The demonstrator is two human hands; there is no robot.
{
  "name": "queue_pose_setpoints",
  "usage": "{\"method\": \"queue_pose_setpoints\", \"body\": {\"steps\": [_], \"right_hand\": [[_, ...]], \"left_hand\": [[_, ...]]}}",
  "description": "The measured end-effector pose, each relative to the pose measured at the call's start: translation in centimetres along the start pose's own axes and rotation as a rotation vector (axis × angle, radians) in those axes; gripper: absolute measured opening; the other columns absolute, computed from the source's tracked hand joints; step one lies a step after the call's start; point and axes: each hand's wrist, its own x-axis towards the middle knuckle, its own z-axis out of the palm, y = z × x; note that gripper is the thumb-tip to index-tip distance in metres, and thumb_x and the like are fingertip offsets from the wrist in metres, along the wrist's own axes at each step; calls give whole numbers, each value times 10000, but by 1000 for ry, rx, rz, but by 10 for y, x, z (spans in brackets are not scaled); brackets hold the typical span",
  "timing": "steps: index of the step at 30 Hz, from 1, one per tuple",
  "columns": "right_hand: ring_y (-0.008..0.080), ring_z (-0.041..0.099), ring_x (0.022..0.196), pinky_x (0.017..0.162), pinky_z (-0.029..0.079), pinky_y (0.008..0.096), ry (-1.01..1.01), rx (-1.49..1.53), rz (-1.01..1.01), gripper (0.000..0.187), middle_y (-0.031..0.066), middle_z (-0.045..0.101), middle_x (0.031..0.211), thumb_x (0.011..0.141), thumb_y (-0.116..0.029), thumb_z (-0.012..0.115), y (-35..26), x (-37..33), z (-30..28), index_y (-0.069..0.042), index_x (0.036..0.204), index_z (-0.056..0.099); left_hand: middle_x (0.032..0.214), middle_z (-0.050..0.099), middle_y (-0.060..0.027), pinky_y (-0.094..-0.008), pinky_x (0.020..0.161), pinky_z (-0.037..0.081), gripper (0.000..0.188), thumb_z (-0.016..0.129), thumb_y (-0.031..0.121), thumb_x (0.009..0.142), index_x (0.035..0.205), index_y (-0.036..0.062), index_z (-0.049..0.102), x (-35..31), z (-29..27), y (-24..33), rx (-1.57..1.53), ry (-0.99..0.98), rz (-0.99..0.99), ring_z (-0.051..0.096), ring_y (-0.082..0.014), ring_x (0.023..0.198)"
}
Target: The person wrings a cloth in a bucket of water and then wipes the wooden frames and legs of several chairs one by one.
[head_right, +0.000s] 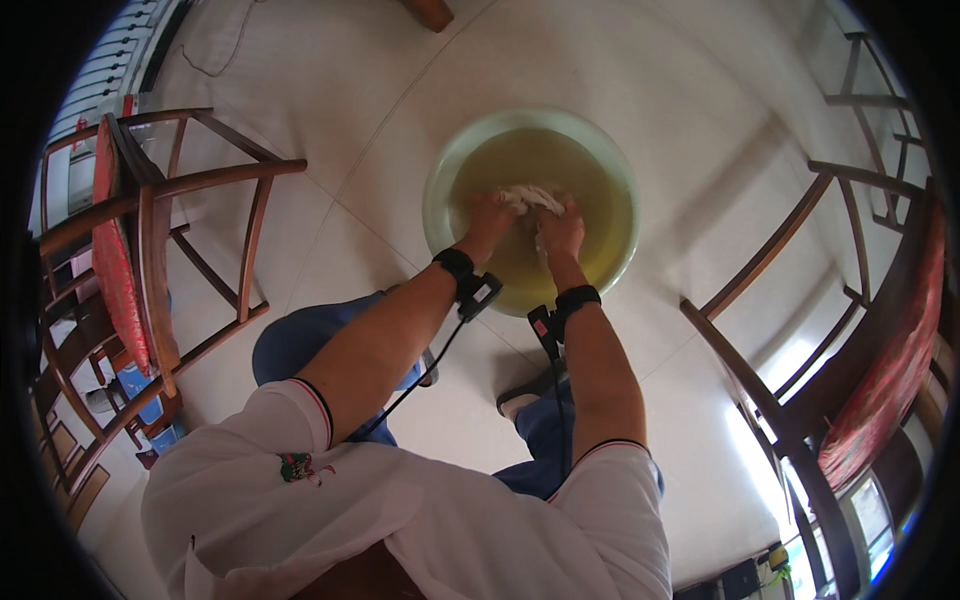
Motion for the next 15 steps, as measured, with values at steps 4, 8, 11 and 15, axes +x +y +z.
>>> {"method": "queue_pose_setpoints", "body": {"steps": [4,8,11,15], "right_hand": [[178,587,843,769,473,321,-55,313,-405,336,72,626,923,778,-188,654,6,9,5,-67,1086,594],[188,616,764,719,480,325,-499,251,-560,302,118,654,869,860,-303,601,-11,-6,-24,-52,1027,626],[164,610,749,701,480,318,-484,214,-566,306,90,648,846,890,-339,576,-29,-27,-35,-63,1009,635],[214,631,740,703,490,344,-338,96,-564,344,114,657,828,902,-395,538,-46,-51,-38,-83,993,649]], "left_hand": [[1016,592,-78,-379,864,485,366,554,385,933,1122,73,532,5,27,29,-1434,-202,-370,583,-215,962],[1045,546,-72,-382,793,519,382,540,406,942,1189,134,438,20,21,26,-1478,-218,-381,575,-209,875],[1038,545,-74,-376,790,518,339,533,391,947,1154,135,451,21,22,17,-1411,-192,-310,583,-215,888],[996,560,-81,-378,791,515,261,527,342,948,1074,117,481,17,21,11,-1232,-347,-78,582,-229,920]]}}
